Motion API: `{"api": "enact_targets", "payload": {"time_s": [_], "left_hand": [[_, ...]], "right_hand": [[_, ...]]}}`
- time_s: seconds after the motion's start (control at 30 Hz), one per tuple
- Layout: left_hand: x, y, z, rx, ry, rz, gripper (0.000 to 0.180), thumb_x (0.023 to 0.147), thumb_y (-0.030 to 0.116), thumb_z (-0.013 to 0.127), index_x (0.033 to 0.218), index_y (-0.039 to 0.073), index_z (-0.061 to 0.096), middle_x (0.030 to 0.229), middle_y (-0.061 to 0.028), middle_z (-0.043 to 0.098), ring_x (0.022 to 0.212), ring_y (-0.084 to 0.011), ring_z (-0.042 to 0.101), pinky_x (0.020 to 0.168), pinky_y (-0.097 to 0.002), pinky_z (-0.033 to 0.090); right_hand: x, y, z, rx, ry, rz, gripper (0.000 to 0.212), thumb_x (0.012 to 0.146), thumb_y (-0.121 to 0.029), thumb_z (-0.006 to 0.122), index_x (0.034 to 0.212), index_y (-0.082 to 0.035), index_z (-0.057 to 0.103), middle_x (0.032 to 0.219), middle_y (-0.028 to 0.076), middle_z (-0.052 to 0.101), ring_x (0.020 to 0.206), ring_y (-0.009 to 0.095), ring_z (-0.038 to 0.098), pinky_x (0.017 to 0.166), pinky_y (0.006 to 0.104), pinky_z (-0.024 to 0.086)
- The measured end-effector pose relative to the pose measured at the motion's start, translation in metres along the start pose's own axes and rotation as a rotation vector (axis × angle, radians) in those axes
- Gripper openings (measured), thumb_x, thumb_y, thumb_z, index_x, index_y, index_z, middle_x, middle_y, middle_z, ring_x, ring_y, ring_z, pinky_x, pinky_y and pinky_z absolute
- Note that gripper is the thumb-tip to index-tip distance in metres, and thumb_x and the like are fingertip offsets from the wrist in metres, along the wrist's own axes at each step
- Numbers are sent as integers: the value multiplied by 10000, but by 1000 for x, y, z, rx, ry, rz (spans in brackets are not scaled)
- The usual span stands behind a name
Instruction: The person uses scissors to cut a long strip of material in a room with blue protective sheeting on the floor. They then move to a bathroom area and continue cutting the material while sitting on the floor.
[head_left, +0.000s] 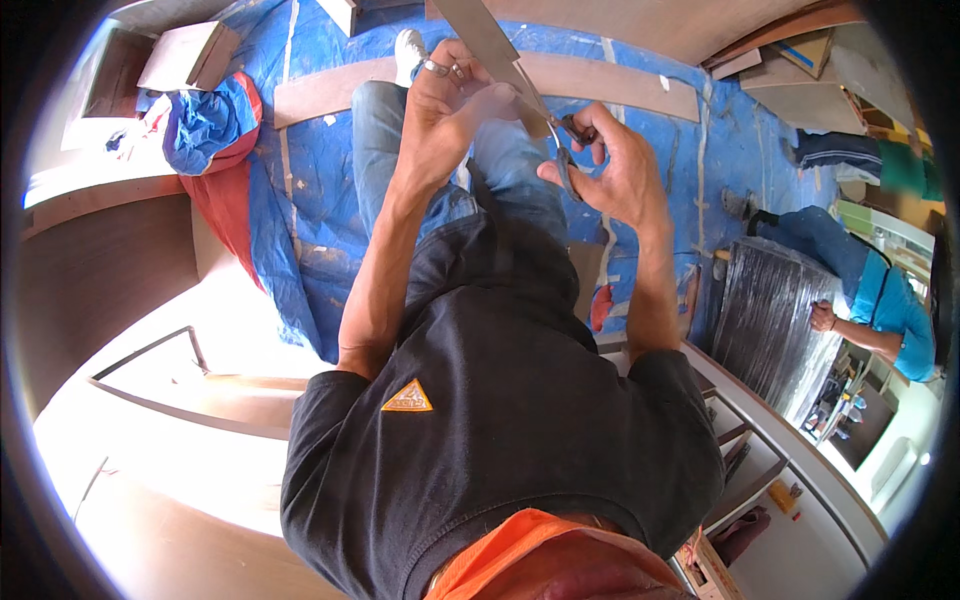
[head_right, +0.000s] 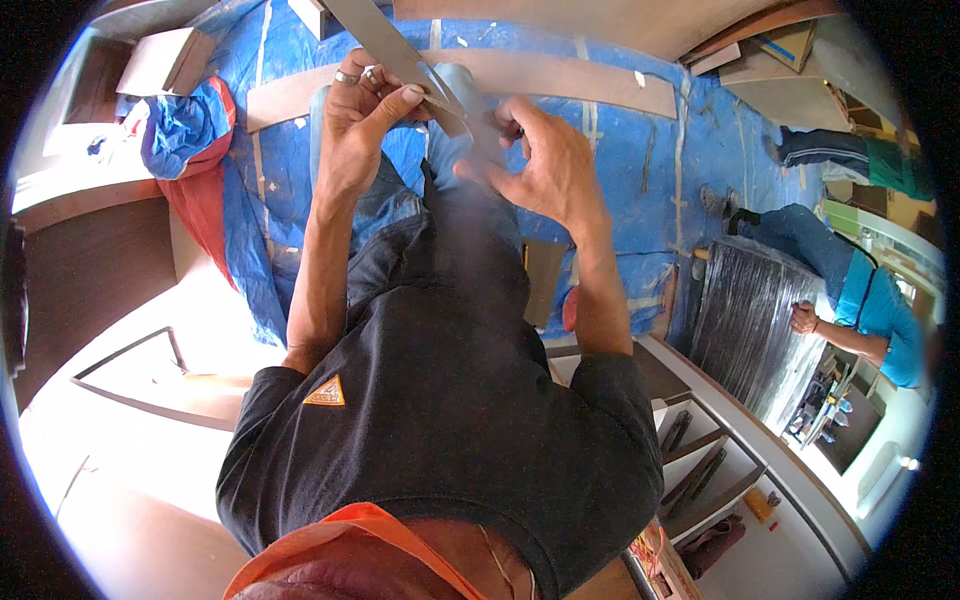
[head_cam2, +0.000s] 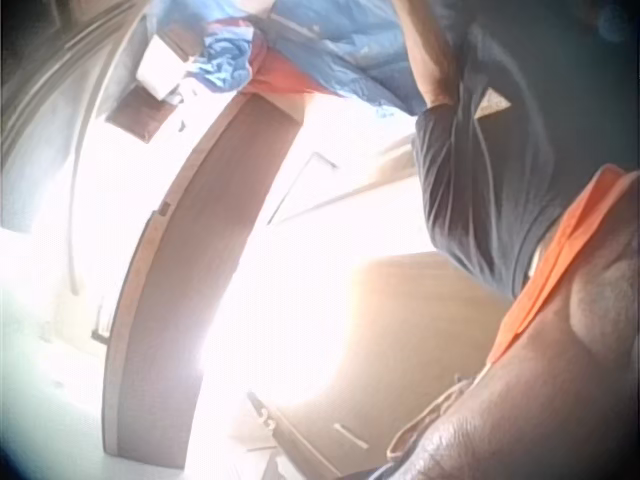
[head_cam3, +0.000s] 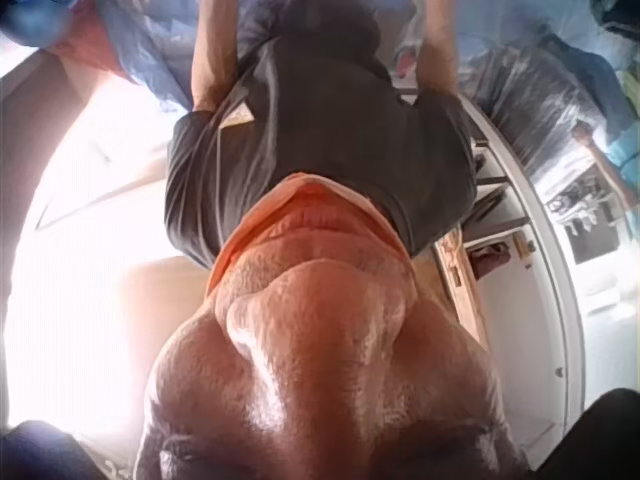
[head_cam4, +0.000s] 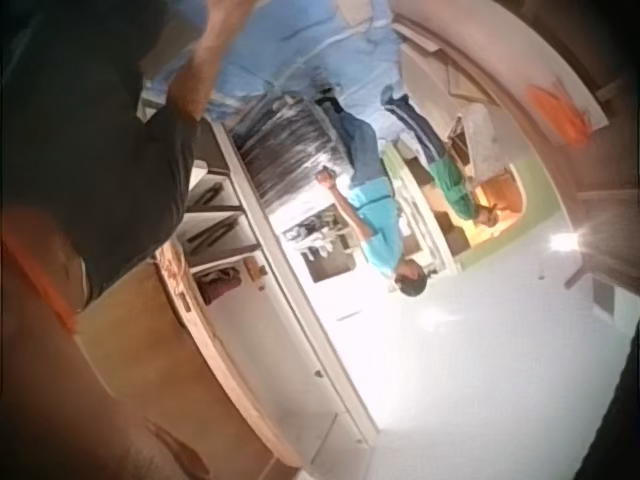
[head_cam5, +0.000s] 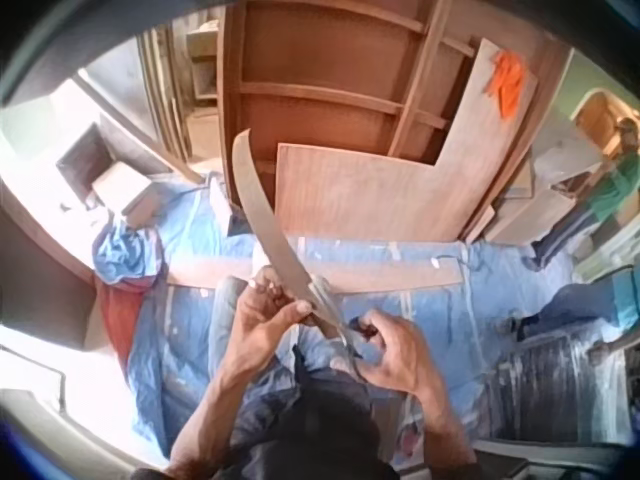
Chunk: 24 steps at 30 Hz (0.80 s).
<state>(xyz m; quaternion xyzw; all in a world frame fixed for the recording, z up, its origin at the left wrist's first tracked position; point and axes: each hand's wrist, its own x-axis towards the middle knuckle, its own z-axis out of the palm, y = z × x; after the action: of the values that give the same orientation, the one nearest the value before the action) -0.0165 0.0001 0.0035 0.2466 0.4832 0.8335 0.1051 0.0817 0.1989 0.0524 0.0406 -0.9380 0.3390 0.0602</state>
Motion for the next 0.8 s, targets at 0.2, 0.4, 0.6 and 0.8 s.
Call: {"api": "enact_targets", "payload": {"time_s": [0.2, 0.4, 0.6, 0.8], "left_hand": [[-1, -2, 5, -74, 85, -27, 271, 901, -70, 660, 1130, 38, 561, 923, -43, 637, 853, -131, 664, 766, -285, 582], [-3, -3, 8, -37, 105, -30, 297, 904, -66, 665, 1165, 18, 550, 939, -43, 642, 850, -133, 664, 770, -285, 586], [-4, -10, 8, -14, 144, -44, 299, 905, -71, 663, 1169, 12, 548, 942, -42, 641, 863, -128, 658, 775, -266, 567], [-7, -16, 3, -20, 161, -82, 335, 909, -79, 648, 1217, 3, 545, 943, -40, 639, 859, -130, 661, 786, -274, 578]], "right_hand": [[-2, 6, -3, -17, -1, -44, 518, 682, -401, 910, 883, -84, 553, 728, -6, 546, 587, 125, 431, 527, 287, 381], [-2, 9, -4, 45, 7, -70, 510, 694, -384, 906, 868, -70, 544, 694, -7, 534, 570, 104, 409, 517, 280, 349], [-4, 9, -4, 59, -83, 106, 526, 699, -456, 876, 824, -65, 548, 652, 52, 571, 600, 203, 588, 595, 344, 472], [-6, 15, 8, 155, -98, 176, 521, 710, -463, 871, 805, -62, 552, 643, 51, 574, 590, 199, 580, 589, 337, 465]]}}
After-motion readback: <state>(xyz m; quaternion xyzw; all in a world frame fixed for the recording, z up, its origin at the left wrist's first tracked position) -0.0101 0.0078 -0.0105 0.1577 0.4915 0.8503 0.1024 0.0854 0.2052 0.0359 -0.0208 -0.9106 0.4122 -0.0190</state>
